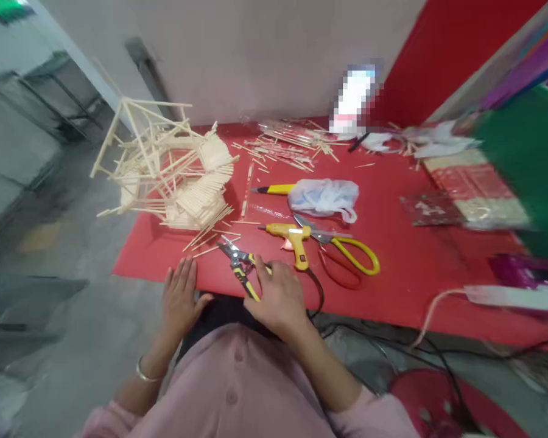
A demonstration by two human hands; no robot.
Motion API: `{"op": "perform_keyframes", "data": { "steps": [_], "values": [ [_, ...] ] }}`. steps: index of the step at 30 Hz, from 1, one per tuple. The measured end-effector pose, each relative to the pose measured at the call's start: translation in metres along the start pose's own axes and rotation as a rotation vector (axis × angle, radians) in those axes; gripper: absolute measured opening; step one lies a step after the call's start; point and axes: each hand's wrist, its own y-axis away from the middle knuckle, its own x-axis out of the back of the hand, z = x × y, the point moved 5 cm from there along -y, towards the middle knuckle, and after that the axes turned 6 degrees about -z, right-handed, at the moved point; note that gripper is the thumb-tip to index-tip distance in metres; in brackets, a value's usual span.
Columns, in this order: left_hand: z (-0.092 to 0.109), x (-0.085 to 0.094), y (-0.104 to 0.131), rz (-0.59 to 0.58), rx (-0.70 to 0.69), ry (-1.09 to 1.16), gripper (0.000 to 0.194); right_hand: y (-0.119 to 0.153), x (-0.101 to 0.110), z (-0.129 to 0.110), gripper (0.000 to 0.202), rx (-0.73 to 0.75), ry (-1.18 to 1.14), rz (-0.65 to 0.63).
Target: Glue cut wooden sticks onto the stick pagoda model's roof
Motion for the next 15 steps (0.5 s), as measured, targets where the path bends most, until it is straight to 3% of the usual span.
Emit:
{"op": "perform_keyframes", "data": {
  "steps": [2, 5, 8, 10, 13, 15],
  "values": [
    [0.000, 0.003, 0.006, -0.003, -0.034, 0.020, 0.083, 0.000, 0.006, -0.005, 0.077, 0.001, -0.018, 0.002],
    [-0.007, 0.011, 0.028, 0.007, -0.085, 0.034, 0.067, -0.002, 0.011, -0.009, 0.076, 0.009, -0.066, 0.000],
    [-0.027, 0.025, 0.065, 0.046, -0.093, 0.046, 0.023, -0.003, 0.011, -0.007, 0.074, 0.017, -0.128, -0.010],
    [-0.048, 0.032, 0.085, 0.032, 0.041, -0.043, 0.034, -0.004, 0.008, -0.004, 0.075, 0.014, -0.150, 0.005],
    [-0.073, 0.041, 0.098, 0.062, 0.259, -0.123, 0.015, -0.004, 0.003, -0.002, 0.077, 0.017, -0.156, 0.064],
    [-0.076, 0.042, 0.094, 0.096, 0.309, -0.024, 0.016, -0.002, -0.001, -0.002, 0.079, 0.030, -0.162, 0.110]
  ]
}}
